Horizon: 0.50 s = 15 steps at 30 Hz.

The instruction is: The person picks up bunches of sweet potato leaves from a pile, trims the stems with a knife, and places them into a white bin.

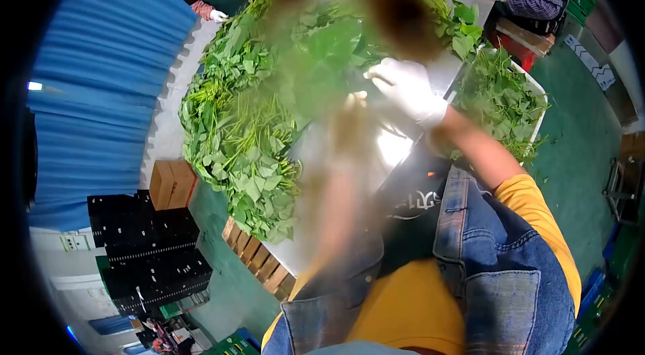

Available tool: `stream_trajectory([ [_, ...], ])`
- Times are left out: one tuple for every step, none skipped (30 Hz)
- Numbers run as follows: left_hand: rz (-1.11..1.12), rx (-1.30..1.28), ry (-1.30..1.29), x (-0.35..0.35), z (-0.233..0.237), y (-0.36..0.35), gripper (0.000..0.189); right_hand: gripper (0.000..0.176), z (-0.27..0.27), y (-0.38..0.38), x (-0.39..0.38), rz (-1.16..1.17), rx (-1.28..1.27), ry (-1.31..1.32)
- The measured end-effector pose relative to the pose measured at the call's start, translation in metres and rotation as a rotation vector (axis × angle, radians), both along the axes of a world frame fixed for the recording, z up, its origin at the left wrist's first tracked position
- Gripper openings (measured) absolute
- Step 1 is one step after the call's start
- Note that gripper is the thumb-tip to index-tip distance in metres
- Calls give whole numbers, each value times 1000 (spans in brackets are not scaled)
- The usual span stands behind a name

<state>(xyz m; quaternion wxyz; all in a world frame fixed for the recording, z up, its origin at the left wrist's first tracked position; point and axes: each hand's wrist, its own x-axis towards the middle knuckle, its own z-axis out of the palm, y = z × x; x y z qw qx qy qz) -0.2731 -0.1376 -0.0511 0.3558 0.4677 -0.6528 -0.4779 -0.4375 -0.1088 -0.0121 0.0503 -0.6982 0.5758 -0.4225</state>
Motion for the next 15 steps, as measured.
stream_trajectory([
  [20, 58, 95, 0, 2, -1, 21, 22, -1, 2, 0, 9, 43, 36],
  [38, 115, 191, -1, 4, -2, 21, 22, -1, 1, 1, 13, 41, 39],
  [56, 158, 147, -2, 5, -2, 18, 26, 0, 2, 5, -5, -3, -25],
  [55, 158, 147, -2, 3, -3, 18, 29, 5, 2, 9, -24, -46, -90],
  [29, 146, 117, -3, -2, -5, 18, 38, 17, 3, 13, 5, -32, -192],
  [-2, 136, 85, -5, 1, -5, 17, 44, 29, 3, 18, -4, -40, -215],
  [21, -53, -129, -8, 2, 2, 16, 45, 38, 1, 22, -50, -91, -143],
  [9, -53, -131, -10, -11, 0, 16, 46, 44, -2, 24, -97, -142, -70],
  [-33, 285, 328, -11, -26, -5, 16, 43, 44, -7, 24, -173, -120, 75],
  [-71, 623, 788, -11, -42, -10, 17, 43, 33, -13, 18, -180, -121, 75],
  [-108, 531, 718, -8, -19, -3, 19, 38, 13, -19, 11, -148, -127, 143],
  [-107, 527, 719, -6, -19, -6, 19, 33, 8, -20, 8, -111, -134, 210],
  [-94, 549, 736, -4, -19, -9, 20, 22, 2, -16, 8, -95, -129, 102],
  [-76, 574, 756, -2, -20, -11, 21, 22, -1, -12, 9, -83, -128, 104],
  [-60, 629, 823, -1, -21, -13, 20, 20, -6, -8, 10, -61, -117, 42],
])
